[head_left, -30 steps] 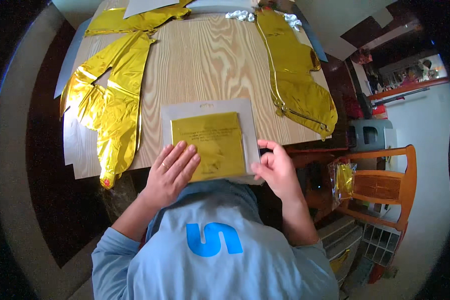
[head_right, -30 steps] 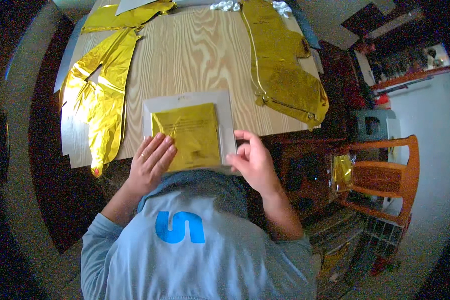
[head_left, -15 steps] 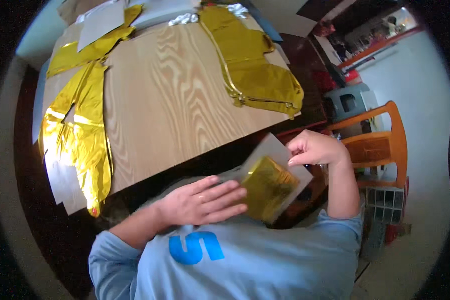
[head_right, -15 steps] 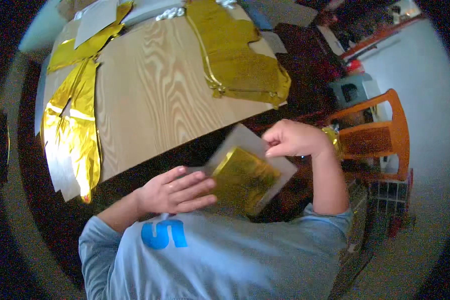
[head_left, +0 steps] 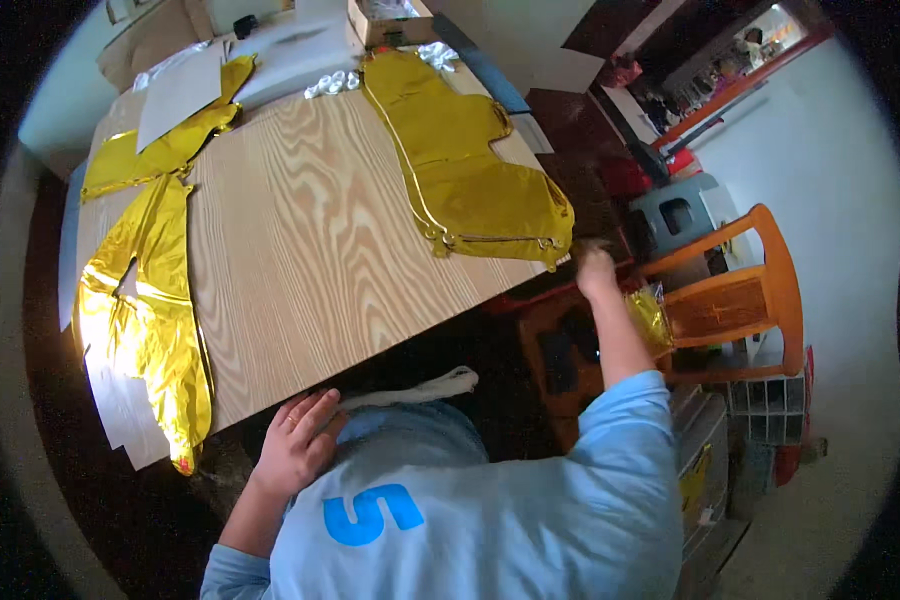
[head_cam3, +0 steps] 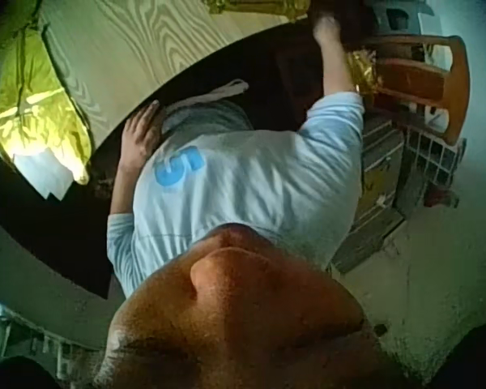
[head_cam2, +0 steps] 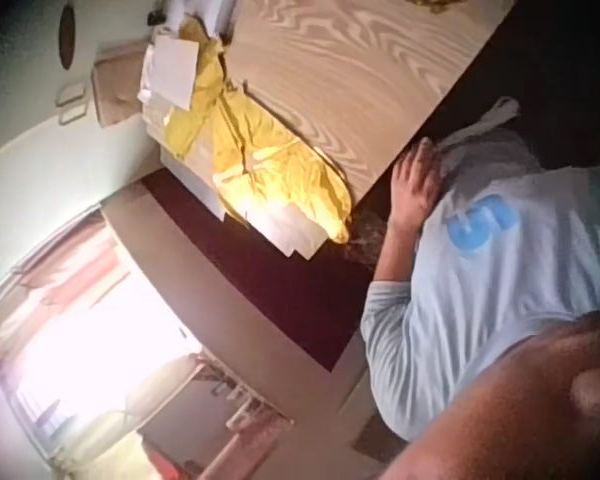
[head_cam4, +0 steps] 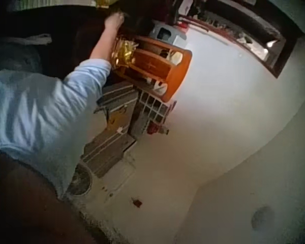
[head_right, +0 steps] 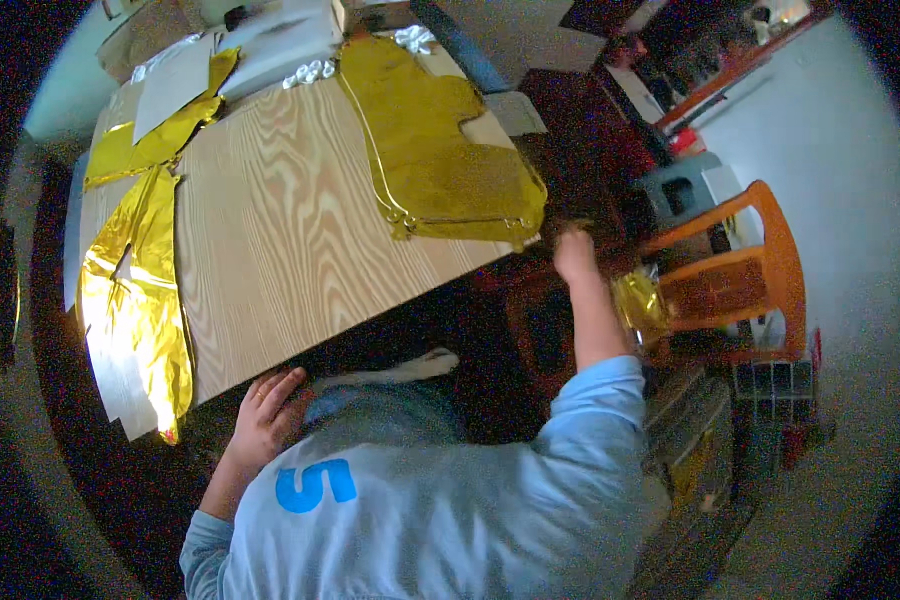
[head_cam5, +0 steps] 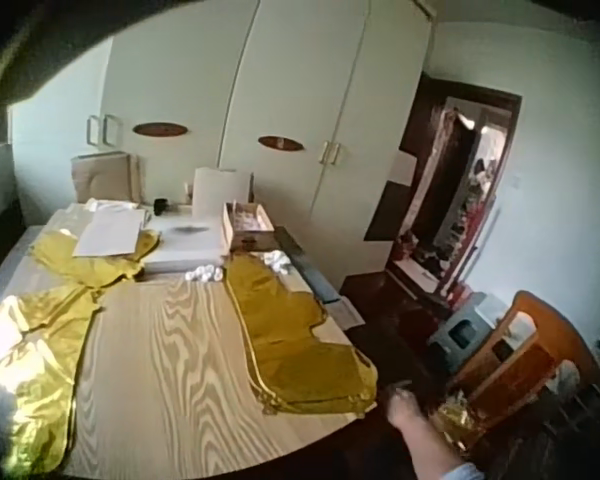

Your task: Folding gold foil balloons and placing them into plastic packaging sleeves with paper inserts.

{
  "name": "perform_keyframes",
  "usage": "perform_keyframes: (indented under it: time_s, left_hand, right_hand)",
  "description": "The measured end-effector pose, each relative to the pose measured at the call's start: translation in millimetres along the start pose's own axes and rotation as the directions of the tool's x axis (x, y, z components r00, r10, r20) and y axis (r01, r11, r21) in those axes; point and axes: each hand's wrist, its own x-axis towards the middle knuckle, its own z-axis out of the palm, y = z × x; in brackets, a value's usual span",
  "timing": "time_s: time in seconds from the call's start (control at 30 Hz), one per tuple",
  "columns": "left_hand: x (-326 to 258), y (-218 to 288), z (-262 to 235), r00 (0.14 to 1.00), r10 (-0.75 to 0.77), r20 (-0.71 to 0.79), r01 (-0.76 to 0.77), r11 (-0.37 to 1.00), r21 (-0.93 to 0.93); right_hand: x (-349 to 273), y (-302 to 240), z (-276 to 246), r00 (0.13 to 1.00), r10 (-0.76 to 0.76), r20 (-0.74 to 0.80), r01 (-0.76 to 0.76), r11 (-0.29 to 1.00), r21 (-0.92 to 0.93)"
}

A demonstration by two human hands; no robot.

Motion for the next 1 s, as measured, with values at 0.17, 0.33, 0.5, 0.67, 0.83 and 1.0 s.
perform_keyframes:
  time_s: [0.17,0.33,0.5,0.67,0.83,1.0]
  left_hand:
    - [-15.6,-1.5,-5.5,0.994,-0.108,0.007,0.108,0.994,0.012]
    - [-25.6,3.9,-12.3,0.969,-0.219,-0.116,0.224,0.974,0.035]
    - [-27.4,3.1,-6.1,0.972,-0.215,-0.097,0.218,0.976,0.027]
    - [-30.0,1.3,-3.4,0.972,-0.216,-0.092,0.218,0.976,0.011]
    - [-24.5,-3.1,2.3,0.971,-0.233,-0.05,0.233,0.972,-0.011]
    - [-25.0,1.5,-8.2,0.969,-0.231,-0.091,0.235,0.971,0.04]
  right_hand:
    - [19.6,8.4,18.6,0.997,0.078,0.001,-0.076,0.975,0.209]
    - [37.3,-0.6,-45.3,0.867,-0.178,-0.466,0.241,0.967,0.079]
    - [-0.3,13.2,-16.0,0.846,0.179,-0.503,0.006,0.939,0.345]
    - [-36.0,33.7,19.1,0.917,0.249,-0.312,-0.122,0.92,0.373]
    - [-31.9,62.1,30.8,0.994,0.105,-0.004,-0.103,0.979,0.176]
    - [14.4,42.7,6.8,0.998,0.032,0.057,-0.036,0.997,0.067]
